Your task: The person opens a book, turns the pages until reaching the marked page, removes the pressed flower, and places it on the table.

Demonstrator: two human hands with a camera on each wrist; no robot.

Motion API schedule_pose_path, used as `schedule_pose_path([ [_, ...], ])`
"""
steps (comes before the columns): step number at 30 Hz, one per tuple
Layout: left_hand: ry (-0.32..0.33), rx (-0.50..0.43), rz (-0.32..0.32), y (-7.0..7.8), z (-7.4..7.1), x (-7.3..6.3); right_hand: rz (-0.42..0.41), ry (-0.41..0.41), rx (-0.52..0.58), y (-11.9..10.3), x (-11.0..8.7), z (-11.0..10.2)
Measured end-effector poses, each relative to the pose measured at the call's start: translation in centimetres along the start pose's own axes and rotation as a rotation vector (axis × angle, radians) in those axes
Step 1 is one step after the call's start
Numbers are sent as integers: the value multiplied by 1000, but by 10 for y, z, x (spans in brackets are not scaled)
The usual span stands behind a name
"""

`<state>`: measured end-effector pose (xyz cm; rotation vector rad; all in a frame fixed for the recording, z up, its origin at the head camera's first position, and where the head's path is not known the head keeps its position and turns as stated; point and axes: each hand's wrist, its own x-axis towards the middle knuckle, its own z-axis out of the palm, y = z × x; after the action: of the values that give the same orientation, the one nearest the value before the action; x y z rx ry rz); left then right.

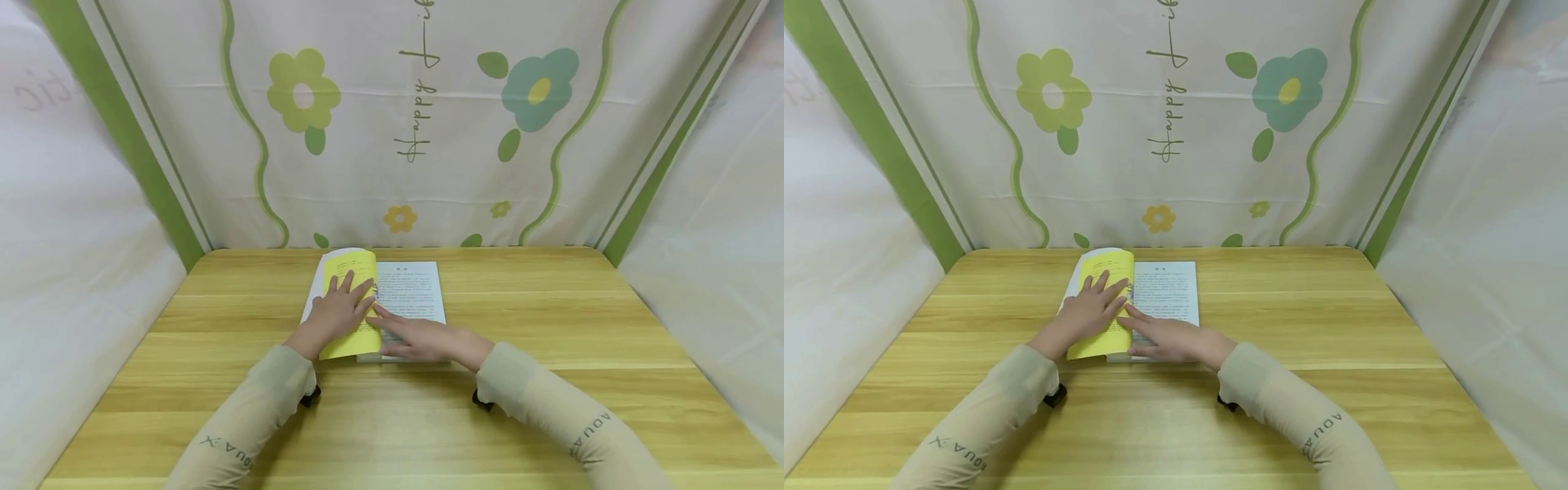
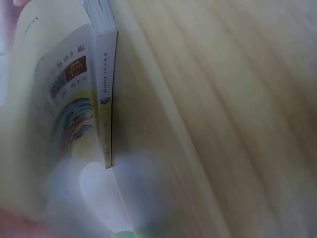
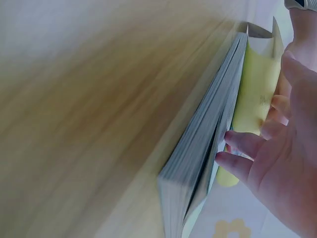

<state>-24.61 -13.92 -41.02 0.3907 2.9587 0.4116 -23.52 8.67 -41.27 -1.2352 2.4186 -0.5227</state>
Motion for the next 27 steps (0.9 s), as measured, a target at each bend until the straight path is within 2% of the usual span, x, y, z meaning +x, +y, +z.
schedule_pose_path([
  [10, 10, -14, 10, -5, 0, -3, 47, -46, -8, 13, -11, -6],
  [16, 37, 3, 7, -10, -1, -1, 30, -65, -41, 23, -17, -7],
  [27, 59, 29, 32, -13, 0, -3, 22, -68, -15, 33, -31, -10],
])
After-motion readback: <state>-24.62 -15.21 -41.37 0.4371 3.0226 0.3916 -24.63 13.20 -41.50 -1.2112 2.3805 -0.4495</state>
